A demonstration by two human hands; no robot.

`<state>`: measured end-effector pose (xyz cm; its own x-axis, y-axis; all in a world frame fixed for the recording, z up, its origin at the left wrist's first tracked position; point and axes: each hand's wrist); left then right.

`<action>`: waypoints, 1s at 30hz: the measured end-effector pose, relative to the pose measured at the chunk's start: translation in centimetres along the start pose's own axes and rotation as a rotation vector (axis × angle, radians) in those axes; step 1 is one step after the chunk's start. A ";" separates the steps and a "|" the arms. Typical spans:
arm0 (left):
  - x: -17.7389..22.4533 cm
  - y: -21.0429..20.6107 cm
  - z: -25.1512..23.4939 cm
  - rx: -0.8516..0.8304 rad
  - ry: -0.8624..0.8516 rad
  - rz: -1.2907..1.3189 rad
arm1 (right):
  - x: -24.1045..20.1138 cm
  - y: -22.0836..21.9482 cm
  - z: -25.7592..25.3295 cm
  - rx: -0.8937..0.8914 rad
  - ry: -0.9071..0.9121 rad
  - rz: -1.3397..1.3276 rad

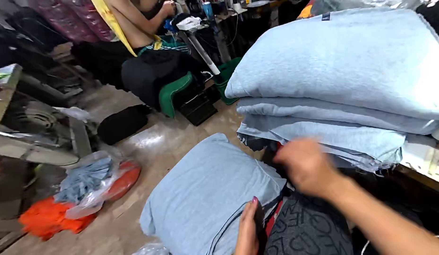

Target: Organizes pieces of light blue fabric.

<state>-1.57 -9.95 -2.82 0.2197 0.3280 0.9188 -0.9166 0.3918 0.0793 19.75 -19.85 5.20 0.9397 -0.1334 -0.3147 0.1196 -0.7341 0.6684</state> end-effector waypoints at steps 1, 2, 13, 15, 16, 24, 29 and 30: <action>1.6 0.3 0.0 -0.028 0.100 0.095 | -2.1 -3.1 1.9 -0.354 -0.037 -0.108; 3.1 1.3 0.1 -0.065 0.134 0.111 | -3.3 -5.8 2.4 -0.718 -0.136 -0.183; 0.6 3.0 3.4 0.284 0.477 0.443 | -6.0 -8.8 -4.9 -0.378 -0.095 -0.533; 1.5 1.2 1.5 0.428 0.657 0.560 | -5.5 -7.9 -4.6 -0.274 0.039 -0.496; 2.1 1.1 1.2 0.365 0.696 0.533 | -5.0 -7.7 -3.8 -0.201 0.124 -0.488; 7.2 8.1 0.0 -0.257 0.456 0.242 | -3.2 -10.6 2.5 -0.856 -0.199 -0.240; 1.9 7.5 5.2 0.103 0.133 0.186 | -5.6 -9.4 -3.1 -0.453 -0.213 -0.330; 0.9 6.2 5.4 0.136 0.250 0.247 | -6.1 -9.1 -3.9 -0.416 -0.212 -0.400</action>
Point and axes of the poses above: each hand's wrist, its own z-axis away from the middle knuckle, its own y-axis out of the back of the hand, x = y × z, and after that the axes turned 13 degrees about x, right-handed
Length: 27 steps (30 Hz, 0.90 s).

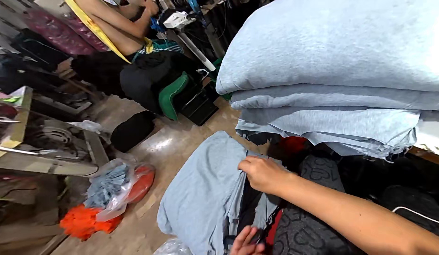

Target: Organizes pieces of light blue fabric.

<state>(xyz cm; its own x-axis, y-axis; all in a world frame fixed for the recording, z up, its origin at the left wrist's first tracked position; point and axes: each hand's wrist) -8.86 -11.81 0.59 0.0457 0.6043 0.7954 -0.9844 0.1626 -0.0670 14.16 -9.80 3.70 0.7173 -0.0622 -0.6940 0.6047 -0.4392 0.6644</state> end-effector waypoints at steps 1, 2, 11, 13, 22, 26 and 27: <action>-0.7 -1.4 -0.4 0.026 0.138 0.086 | -0.4 0.2 -0.4 0.006 0.014 -0.059; -1.0 -3.2 -1.2 0.080 0.254 0.194 | -0.3 0.4 -0.6 -0.012 0.020 -0.094; 5.0 -3.6 -3.4 -0.376 0.324 0.020 | 5.4 -0.8 5.0 -0.499 -0.154 0.173; 5.9 -1.9 -3.5 -0.421 0.258 0.064 | 4.7 -1.7 4.4 -0.446 -0.207 0.172; -1.2 -2.3 -1.2 0.191 0.234 0.236 | -2.7 1.8 -3.6 -0.258 0.034 0.077; 0.5 -5.7 -3.3 0.156 0.502 0.234 | -4.0 3.0 -2.8 -0.186 0.161 0.049; 1.1 -5.6 -3.1 0.052 0.461 0.110 | -3.3 2.9 -2.3 -0.172 0.186 0.067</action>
Point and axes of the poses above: each hand's wrist, its own z-axis away from the middle knuckle, its own y-axis out of the back of the hand, x = y × z, and after that the axes turned 13 degrees about x, right-handed
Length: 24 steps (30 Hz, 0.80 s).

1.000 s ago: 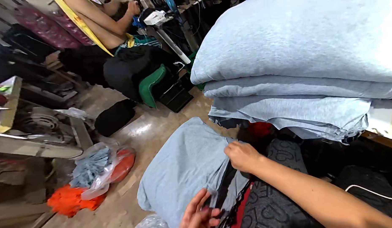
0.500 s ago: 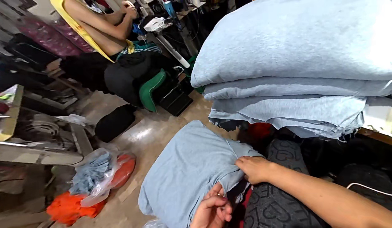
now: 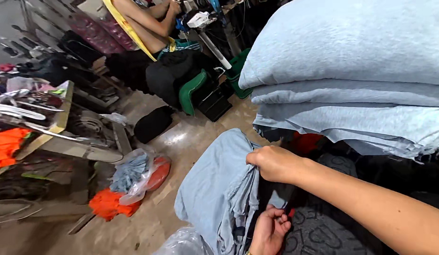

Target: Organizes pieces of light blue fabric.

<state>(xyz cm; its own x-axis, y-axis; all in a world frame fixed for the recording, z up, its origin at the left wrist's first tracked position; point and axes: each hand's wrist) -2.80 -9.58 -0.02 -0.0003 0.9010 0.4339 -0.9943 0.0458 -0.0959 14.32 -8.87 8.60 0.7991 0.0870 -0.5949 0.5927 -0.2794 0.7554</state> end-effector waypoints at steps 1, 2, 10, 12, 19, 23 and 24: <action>0.6 0.3 0.5 -0.058 -0.064 -0.119 | 1.0 -0.6 1.0 0.014 0.021 0.030; 1.4 0.8 0.9 -0.120 -0.114 -0.182 | 2.2 -1.5 2.4 0.000 0.015 0.072; 4.6 6.0 2.6 -0.383 -0.446 -0.196 | 3.8 -5.4 3.6 -0.101 -0.313 0.137; 1.0 7.5 2.8 -0.229 -0.628 -0.140 | 1.6 -3.6 1.6 0.029 -0.175 0.105; -1.2 -0.6 -2.1 0.067 -0.084 0.260 | -0.2 -2.1 -0.3 0.035 0.077 0.121; -0.2 -0.6 -1.8 -0.097 -0.062 -0.202 | 2.4 -3.0 3.6 0.080 0.046 0.191; 0.4 -0.1 -1.1 -0.162 -0.091 -0.248 | 3.5 -3.8 5.0 0.059 0.002 0.199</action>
Point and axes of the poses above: each hand's wrist, its own z-axis away from the middle knuckle, its own y-axis out of the back of the hand, x = y × z, and after that the axes turned 13 degrees about x, right-handed
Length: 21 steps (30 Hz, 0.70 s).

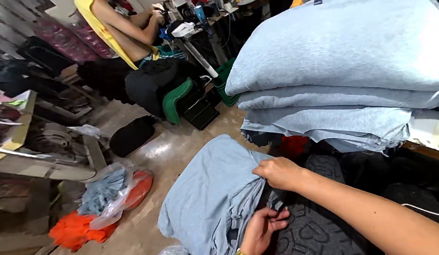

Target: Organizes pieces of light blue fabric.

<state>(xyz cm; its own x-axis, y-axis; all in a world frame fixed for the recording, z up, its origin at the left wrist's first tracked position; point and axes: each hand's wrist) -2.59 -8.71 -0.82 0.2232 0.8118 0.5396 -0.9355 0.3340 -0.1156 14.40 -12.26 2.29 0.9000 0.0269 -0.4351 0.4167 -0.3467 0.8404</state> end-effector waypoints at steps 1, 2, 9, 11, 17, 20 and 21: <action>0.8 0.7 0.7 -0.072 -0.041 -0.008 | 0.7 -0.9 1.3 -0.098 -0.072 -0.010; 1.7 1.3 1.3 -0.129 -0.081 0.015 | 0.9 -1.7 2.2 -0.248 -0.169 -0.053; 1.1 5.7 4.3 -0.197 -0.408 0.241 | -1.8 -0.2 -3.0 -0.129 -0.091 -0.007; -2.2 6.3 4.5 0.004 -0.433 0.262 | -3.4 1.5 -5.1 -0.068 0.074 -0.023; -2.7 0.2 -0.3 0.242 0.032 0.449 | -3.5 2.0 -5.0 -0.093 0.187 0.052; -1.0 -0.9 0.0 0.061 0.034 0.016 | -1.0 1.0 -1.8 -0.046 0.146 0.079; -0.4 -0.7 0.4 0.032 0.020 -0.051 | -0.1 0.4 -0.3 -0.066 0.107 0.080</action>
<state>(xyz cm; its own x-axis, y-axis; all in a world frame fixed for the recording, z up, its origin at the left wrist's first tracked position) -2.14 -9.47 -0.57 0.2758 0.8036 0.5274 -0.9309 0.3601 -0.0619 14.54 -12.09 2.80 0.9379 0.1022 -0.3316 0.3470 -0.2893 0.8921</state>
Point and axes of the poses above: each hand's wrist, its own z-axis away from the middle knuckle, its own y-axis out of the back of the hand, x = y × z, and after that the axes turned 13 degrees about x, right-handed
